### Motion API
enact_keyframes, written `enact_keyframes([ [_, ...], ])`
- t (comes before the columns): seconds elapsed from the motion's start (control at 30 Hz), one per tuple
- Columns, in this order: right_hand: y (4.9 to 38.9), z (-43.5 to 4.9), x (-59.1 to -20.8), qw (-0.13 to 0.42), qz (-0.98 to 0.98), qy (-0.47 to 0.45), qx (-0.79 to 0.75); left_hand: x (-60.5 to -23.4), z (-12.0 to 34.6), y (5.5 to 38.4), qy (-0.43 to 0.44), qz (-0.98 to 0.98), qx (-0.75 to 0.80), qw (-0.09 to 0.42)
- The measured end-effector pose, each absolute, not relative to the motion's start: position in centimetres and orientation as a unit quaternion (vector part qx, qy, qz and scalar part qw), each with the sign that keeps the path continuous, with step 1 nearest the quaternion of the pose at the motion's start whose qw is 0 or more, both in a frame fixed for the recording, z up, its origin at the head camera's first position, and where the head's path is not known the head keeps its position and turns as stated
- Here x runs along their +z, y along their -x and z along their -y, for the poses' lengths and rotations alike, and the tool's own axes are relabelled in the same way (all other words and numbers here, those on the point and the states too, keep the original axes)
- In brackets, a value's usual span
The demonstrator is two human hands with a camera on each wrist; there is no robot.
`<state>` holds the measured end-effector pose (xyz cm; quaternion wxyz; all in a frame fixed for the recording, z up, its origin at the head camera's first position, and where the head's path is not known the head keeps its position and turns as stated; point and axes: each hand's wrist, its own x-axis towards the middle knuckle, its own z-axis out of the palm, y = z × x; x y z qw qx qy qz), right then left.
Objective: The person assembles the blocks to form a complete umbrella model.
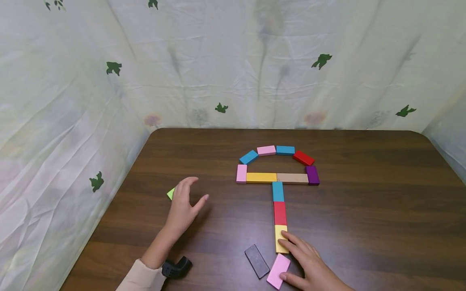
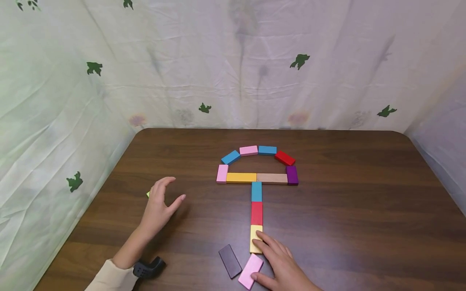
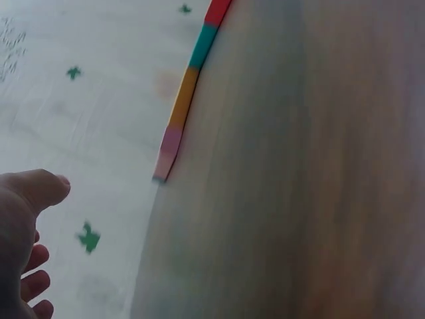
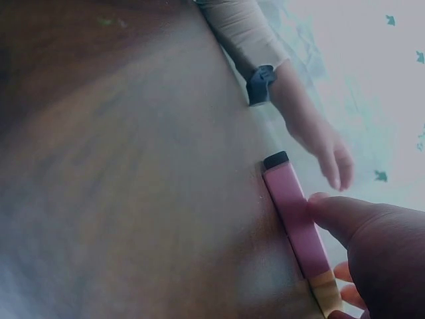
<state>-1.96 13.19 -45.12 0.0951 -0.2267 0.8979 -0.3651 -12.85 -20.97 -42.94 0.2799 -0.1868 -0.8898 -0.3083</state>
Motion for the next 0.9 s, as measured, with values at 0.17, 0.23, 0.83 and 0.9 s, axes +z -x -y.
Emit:
enact_keyframes([
  [0.17,2.0,-13.2,-45.2,0.084,-0.898,0.235,-0.363,-42.8,22.9,13.1,0.126,0.909,-0.310,0.248],
  [0.23,2.0,-13.2,-45.2,0.073,-0.897,0.242,-0.363,-42.7,23.6,13.1,0.109,0.914,-0.311,0.235],
  [0.83,2.1,-13.2,-45.0,0.109,-0.894,0.229,-0.369,-43.3,28.9,13.6,0.044,0.949,-0.307,0.066],
  [0.9,2.1,-13.2,-45.0,0.111,-0.895,0.227,-0.368,-43.3,29.1,13.6,0.044,0.950,-0.303,0.053],
])
